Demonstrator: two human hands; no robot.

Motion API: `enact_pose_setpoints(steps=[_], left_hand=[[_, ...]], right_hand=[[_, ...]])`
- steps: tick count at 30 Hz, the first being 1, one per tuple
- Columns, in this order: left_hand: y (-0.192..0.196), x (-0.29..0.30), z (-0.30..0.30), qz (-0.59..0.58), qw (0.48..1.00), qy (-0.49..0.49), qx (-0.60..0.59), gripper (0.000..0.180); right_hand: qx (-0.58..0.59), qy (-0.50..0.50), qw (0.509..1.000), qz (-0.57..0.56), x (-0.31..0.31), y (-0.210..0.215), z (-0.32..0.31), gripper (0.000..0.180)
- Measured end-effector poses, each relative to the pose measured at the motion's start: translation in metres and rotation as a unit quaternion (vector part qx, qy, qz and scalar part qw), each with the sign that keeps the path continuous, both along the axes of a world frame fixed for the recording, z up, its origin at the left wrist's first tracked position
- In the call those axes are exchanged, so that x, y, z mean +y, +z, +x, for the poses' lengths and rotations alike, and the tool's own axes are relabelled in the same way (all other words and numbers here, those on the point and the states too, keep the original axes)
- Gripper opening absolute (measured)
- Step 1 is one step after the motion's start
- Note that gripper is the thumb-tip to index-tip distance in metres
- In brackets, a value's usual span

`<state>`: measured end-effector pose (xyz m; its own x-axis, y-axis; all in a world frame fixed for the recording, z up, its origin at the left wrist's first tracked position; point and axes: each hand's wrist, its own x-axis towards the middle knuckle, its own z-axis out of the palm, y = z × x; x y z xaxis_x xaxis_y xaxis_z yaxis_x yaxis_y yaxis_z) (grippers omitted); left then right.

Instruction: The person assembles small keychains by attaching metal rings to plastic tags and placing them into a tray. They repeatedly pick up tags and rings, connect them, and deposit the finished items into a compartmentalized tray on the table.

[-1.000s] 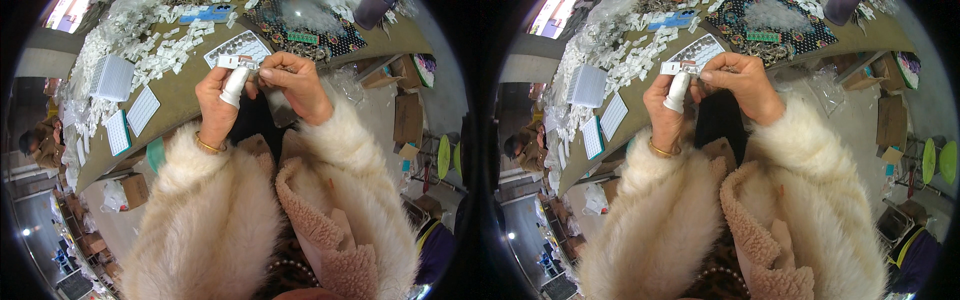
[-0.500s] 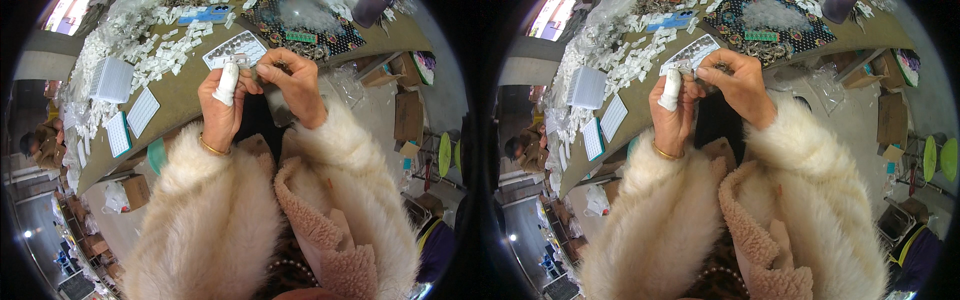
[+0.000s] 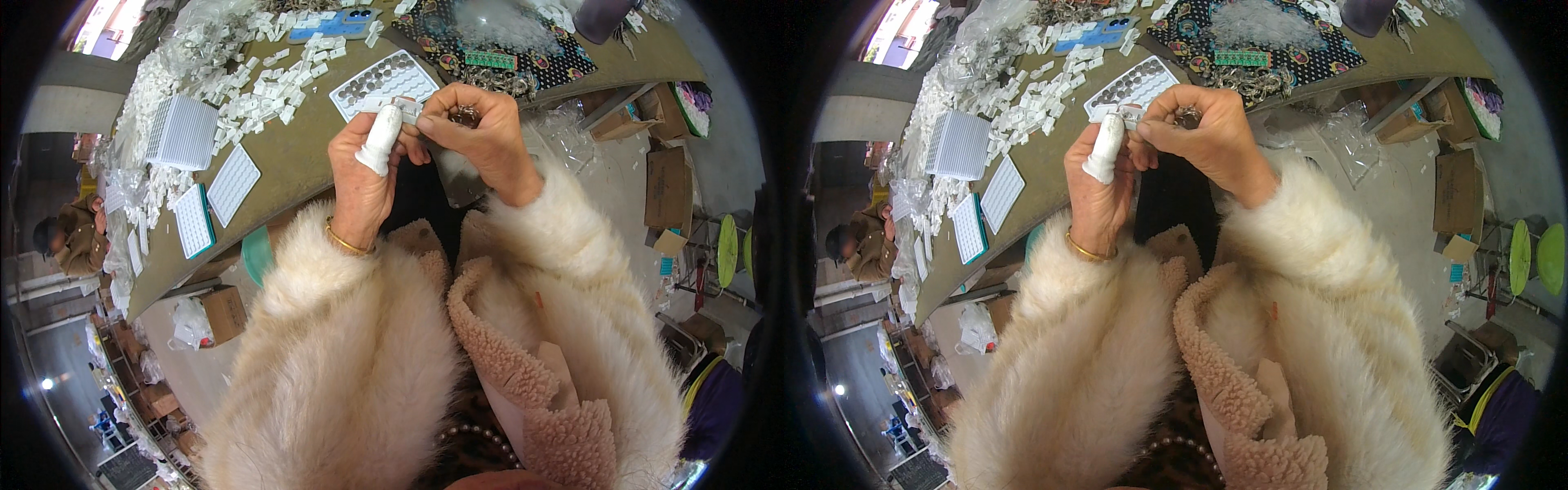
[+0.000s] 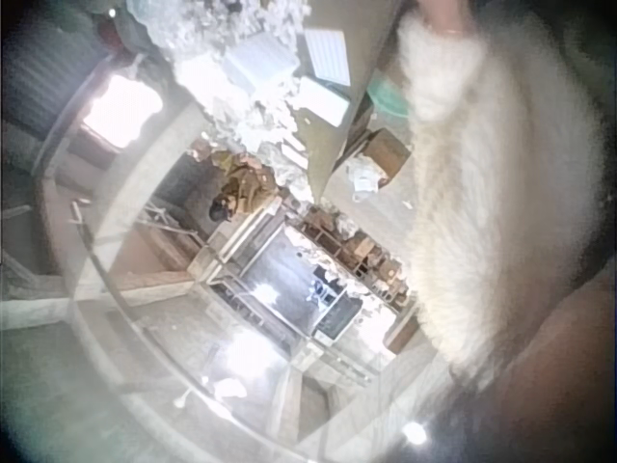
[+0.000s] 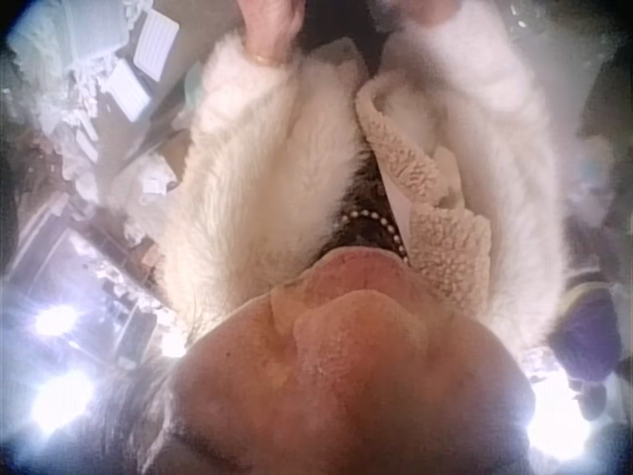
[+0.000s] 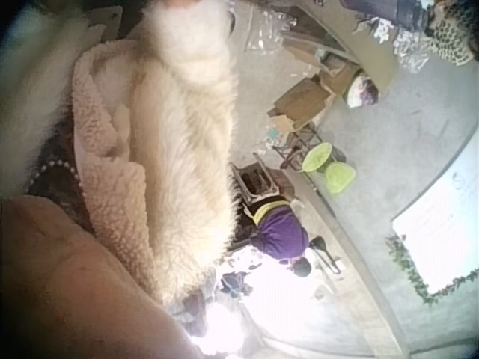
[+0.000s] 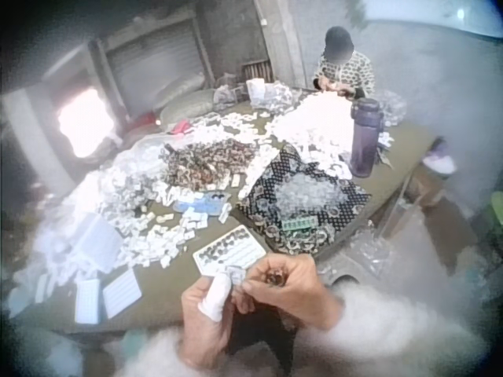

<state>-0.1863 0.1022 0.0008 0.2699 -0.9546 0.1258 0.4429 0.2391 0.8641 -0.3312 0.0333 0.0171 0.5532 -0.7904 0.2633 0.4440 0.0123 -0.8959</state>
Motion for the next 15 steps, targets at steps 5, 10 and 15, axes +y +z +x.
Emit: enact_pose_setpoints(steps=[5, 10, 15], left_hand=[[0.0012, 0.0011, -0.0007, 0.006, 0.999, 0.014, -0.039, 0.028], [0.0020, 0.0041, -0.0001, 0.001, 0.987, 0.048, -0.156, 0.027], [-0.0017, 0.0050, -0.0029, -0.034, 0.985, 0.079, -0.149, 0.027]], right_hand=[[0.004, 0.036, 0.999, 0.018, -0.0027, -0.0011, -0.0045, 0.007], [-0.014, 0.009, 1.000, 0.026, -0.0050, -0.0044, -0.0044, 0.008], [0.111, -0.110, 0.987, -0.049, -0.0033, -0.0049, -0.0016, 0.007]])
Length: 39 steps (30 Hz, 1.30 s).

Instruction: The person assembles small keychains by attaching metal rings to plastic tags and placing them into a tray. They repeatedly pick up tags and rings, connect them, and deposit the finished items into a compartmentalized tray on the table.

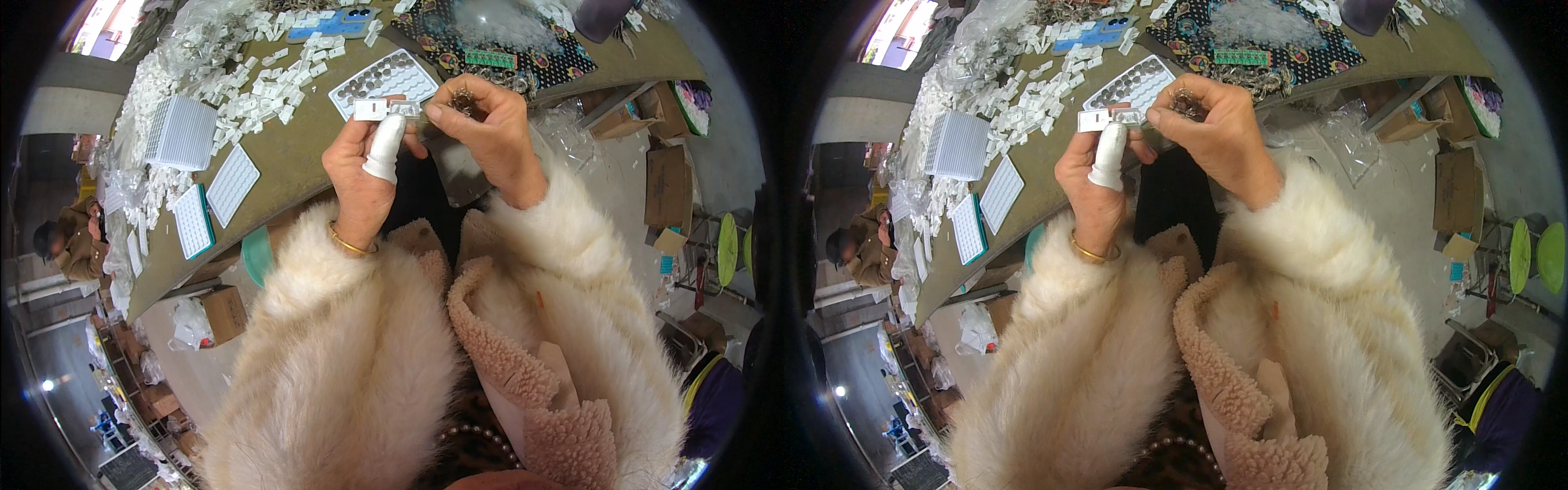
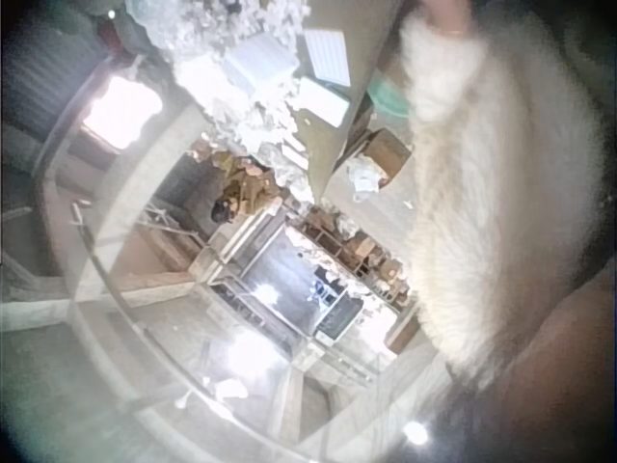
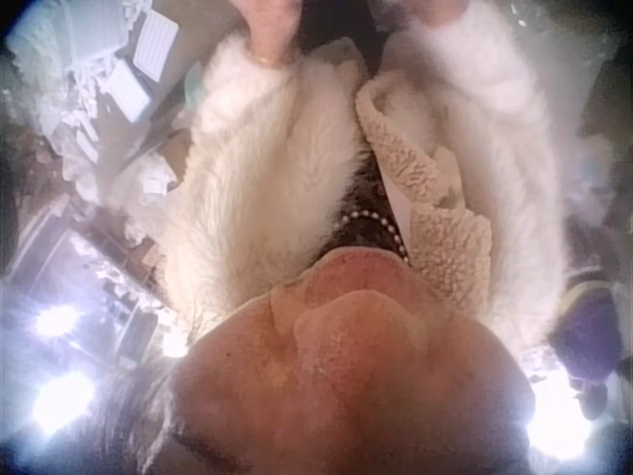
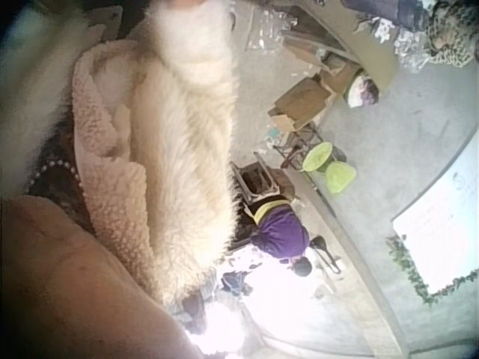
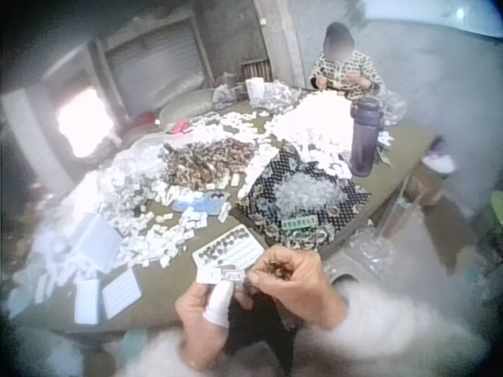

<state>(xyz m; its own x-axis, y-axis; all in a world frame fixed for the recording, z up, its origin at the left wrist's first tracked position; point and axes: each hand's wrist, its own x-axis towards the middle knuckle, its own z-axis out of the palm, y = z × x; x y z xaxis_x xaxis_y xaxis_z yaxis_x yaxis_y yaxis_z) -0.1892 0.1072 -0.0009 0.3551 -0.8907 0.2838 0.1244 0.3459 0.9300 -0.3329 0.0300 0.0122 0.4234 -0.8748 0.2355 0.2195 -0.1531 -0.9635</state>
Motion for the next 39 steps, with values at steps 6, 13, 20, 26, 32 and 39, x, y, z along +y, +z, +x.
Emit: enact_pose_setpoints(steps=[6, 13, 20, 26, 32, 39], left_hand=[[-0.006, -0.004, -0.003, -0.018, 0.996, -0.028, 0.088, 0.032], [-0.010, 0.001, 0.015, 0.101, 0.988, -0.092, 0.067, 0.033], [-0.026, 0.014, 0.024, 0.191, 0.975, -0.021, -0.114, 0.033], [-0.024, 0.024, 0.031, 0.201, 0.975, -0.067, -0.058, 0.024], [-0.017, 0.025, 0.052, 0.203, 0.977, -0.051, -0.035, 0.021], [-0.019, 0.022, 0.084, 0.183, 0.981, 0.026, 0.052, 0.024]], right_hand=[[-0.189, 0.119, 0.963, 0.150, 0.008, -0.006, 0.011, 0.006], [0.042, -0.051, 0.932, -0.356, -0.014, -0.024, 0.012, 0.021], [0.124, -0.042, 0.900, -0.415, -0.003, -0.051, 0.020, 0.024], [0.151, -0.004, 0.914, -0.376, 0.001, -0.057, 0.031, 0.024], [0.134, 0.078, 0.880, -0.449, -0.019, -0.041, 0.055, 0.025], [0.239, -0.042, 0.905, -0.349, -0.050, -0.039, 0.084, 0.010]])
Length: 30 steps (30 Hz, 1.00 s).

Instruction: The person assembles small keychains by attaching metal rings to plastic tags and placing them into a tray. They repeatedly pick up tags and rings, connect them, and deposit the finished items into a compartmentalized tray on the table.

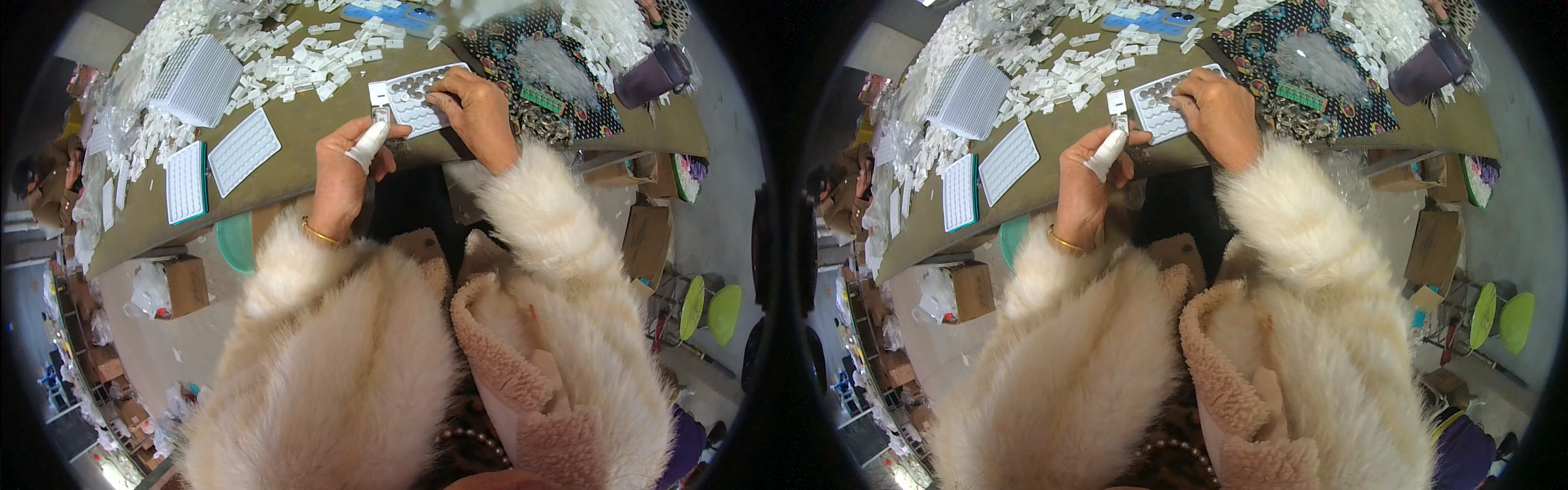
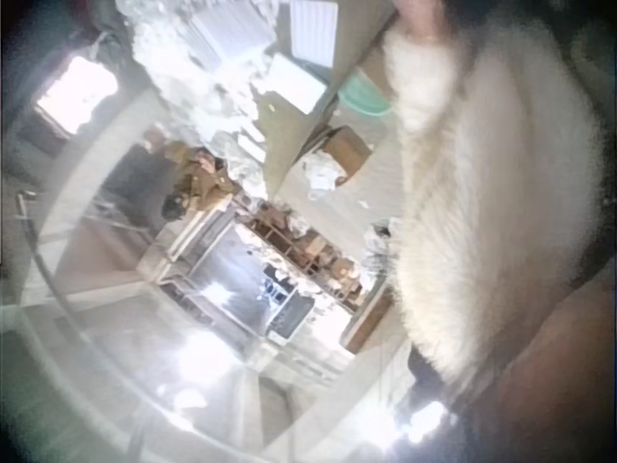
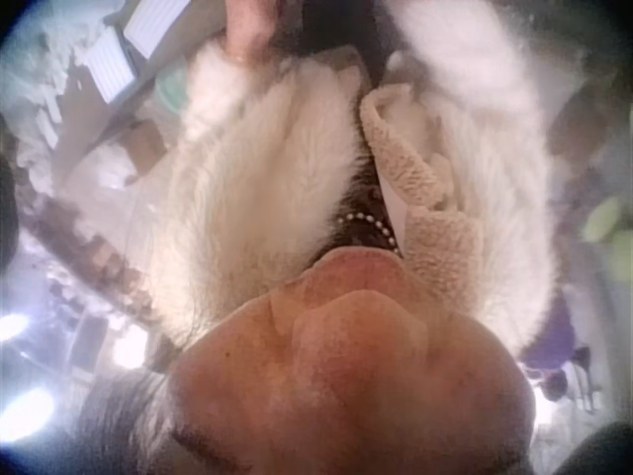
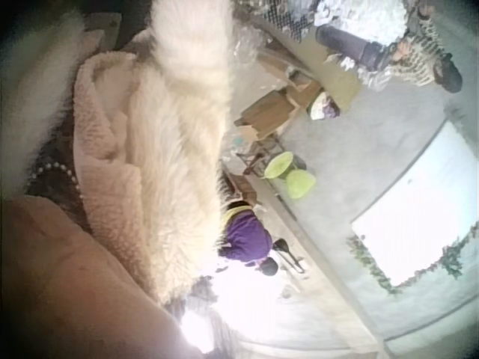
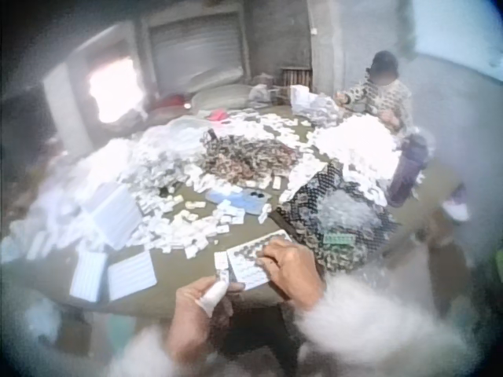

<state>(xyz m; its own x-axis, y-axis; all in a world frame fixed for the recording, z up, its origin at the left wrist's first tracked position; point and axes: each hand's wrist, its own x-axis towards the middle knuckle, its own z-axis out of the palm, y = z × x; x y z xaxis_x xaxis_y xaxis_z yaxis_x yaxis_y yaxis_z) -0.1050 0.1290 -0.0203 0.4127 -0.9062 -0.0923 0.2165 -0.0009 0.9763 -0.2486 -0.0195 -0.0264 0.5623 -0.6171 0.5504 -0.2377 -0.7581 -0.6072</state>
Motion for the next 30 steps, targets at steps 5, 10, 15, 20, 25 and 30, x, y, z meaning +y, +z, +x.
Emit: enact_pose_setpoints(steps=[5, 10, 15, 20, 25, 30], left_hand=[[-0.009, -0.004, 0.010, -0.034, 0.999, 0.002, 0.023, 0.017], [-0.018, -0.008, 0.012, -0.068, 0.996, 0.002, 0.052, 0.015], [-0.022, -0.008, 0.013, -0.074, 0.997, -0.007, 0.035, 0.020], [-0.023, -0.008, 0.013, -0.081, 0.996, -0.001, 0.037, 0.015], [-0.023, -0.009, 0.012, -0.084, 0.996, -0.019, 0.016, 0.024], [-0.017, -0.009, 0.008, -0.067, 0.998, -0.012, 0.017, 0.020]], right_hand=[[0.083, -0.040, 0.995, -0.024, -0.001, -0.007, 0.006, 0.011], [0.062, 0.015, 0.997, 0.051, -0.009, -0.003, 0.005, 0.010], [0.025, 0.037, 0.999, 0.016, -0.015, -0.002, 0.015, 0.010], [0.104, 0.046, 0.991, -0.069, -0.016, -0.006, 0.022, 0.009], [0.139, 0.043, 0.986, -0.075, -0.020, -0.005, 0.020, 0.011], [0.042, 0.062, 0.995, -0.070, -0.009, 0.006, 0.015, 0.012]])
